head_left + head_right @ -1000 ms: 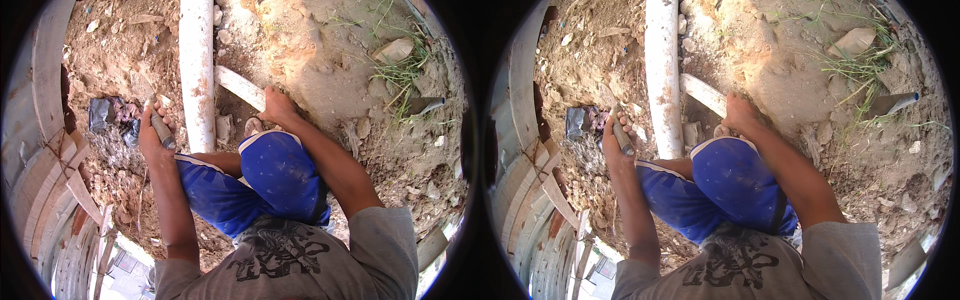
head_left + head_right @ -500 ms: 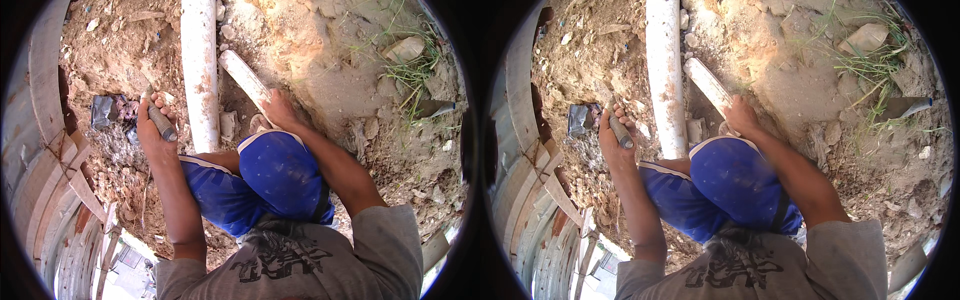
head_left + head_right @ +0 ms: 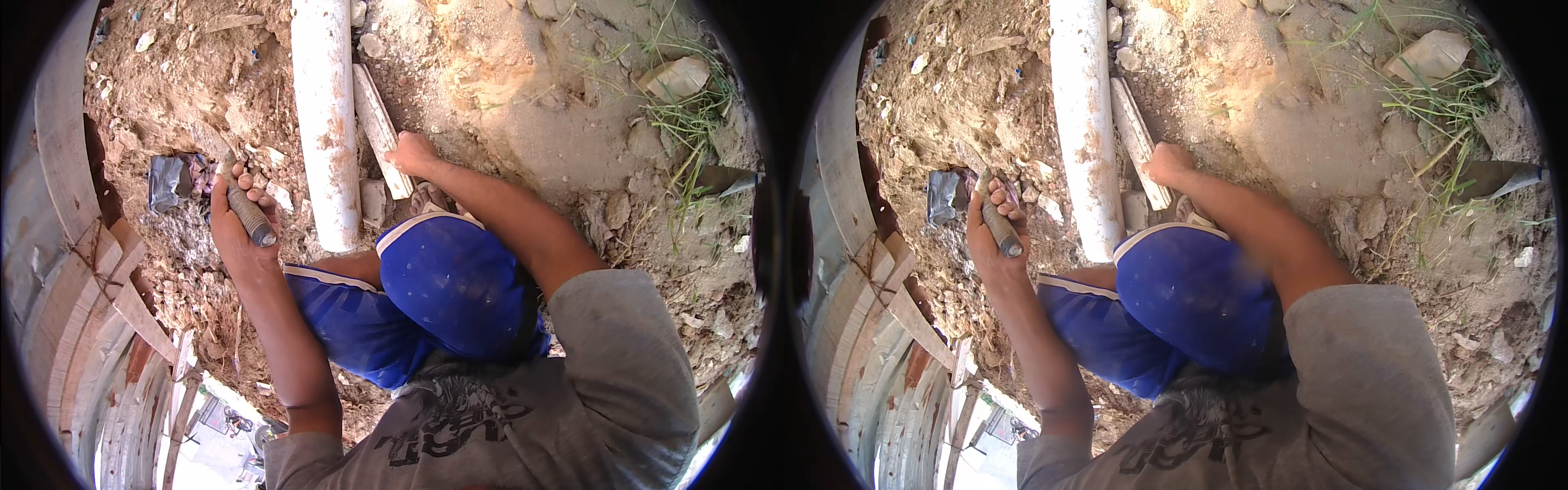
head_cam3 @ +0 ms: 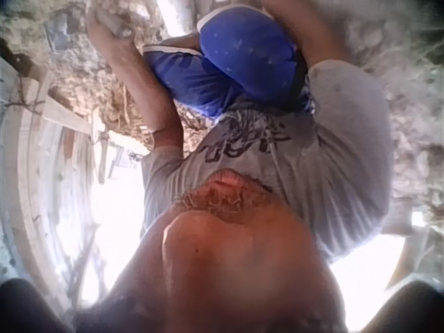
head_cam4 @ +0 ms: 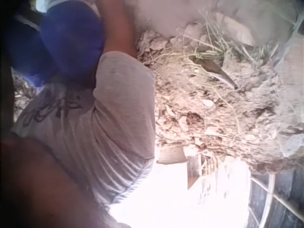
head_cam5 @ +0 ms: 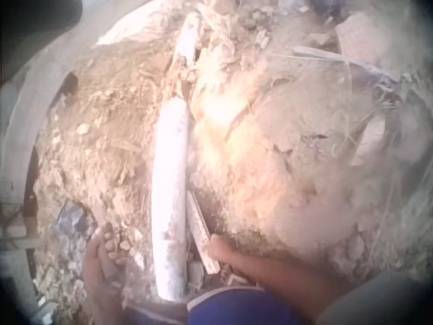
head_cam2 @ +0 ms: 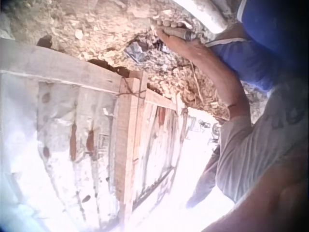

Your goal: The person applies mortar to a white pipe using a trowel and their hands, then picks up and moves pieces of brick and debris from the dirt around the pipe.

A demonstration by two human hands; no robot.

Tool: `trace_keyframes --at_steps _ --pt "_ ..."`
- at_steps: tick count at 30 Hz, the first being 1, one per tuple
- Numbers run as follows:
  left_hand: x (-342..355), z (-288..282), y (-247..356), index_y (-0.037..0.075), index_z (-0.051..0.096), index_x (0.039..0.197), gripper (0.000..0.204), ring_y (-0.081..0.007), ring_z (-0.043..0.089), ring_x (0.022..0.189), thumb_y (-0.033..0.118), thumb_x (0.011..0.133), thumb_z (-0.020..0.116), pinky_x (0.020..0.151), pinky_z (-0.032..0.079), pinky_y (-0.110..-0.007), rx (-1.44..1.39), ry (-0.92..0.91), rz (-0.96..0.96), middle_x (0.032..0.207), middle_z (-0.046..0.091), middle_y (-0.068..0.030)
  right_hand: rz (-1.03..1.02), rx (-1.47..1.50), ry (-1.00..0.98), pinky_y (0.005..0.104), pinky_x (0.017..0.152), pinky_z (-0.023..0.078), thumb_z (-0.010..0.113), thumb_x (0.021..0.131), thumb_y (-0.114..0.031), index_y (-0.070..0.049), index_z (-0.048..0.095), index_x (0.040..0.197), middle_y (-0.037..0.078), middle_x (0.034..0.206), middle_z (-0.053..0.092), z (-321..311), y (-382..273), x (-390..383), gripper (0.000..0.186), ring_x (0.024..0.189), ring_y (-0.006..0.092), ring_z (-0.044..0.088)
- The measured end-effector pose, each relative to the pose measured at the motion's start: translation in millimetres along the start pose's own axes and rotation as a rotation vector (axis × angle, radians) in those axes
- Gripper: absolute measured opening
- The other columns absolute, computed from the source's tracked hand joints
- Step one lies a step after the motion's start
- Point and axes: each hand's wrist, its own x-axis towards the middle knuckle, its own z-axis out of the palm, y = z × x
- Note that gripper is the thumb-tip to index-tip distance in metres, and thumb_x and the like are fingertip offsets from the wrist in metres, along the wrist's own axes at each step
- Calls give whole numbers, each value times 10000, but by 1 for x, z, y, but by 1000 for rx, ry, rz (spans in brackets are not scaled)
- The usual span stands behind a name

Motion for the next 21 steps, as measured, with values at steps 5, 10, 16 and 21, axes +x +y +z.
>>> trace_keyframes --at_steps 5,10,16,21 --pt "-3 6 1 46 534 1080 257 -89 527 587 283 1015 459 524 490 -224 -18 -19 -19 759 544 -2 36 111 35 449 855 531 702 785 -338 16 641 1065 217 1056 679 1 -26 35 455 1006 372 659" --pt "-5 10 0 50 536 1082 261 -94 528 587 289 1018 454 534 488 -230 6 -2 -19 763 544 -2 16 112 168 463 861 533 665 790 -196 -7 650 1036 210 1057 680 36 -48 70 311 1004 372 658" --pt "0 -7 5 47 536 1076 264 -95 516 594 289 1020 449 524 461 -241 34 26 11 755 534 -2 -266 -171 -174 496 854 530 547 824 -125 44 698 948 212 1041 687 33 -43 76 258 1006 389 656" --pt "2 1 3 37 522 1075 257 -96 528 593 276 1021 444 527 487 -234 40 -7 -5 766 536 -9 -108 -10 -327 449 794 552 500 838 -109 39 702 937 204 954 707 35 -46 86 269 918 339 693"
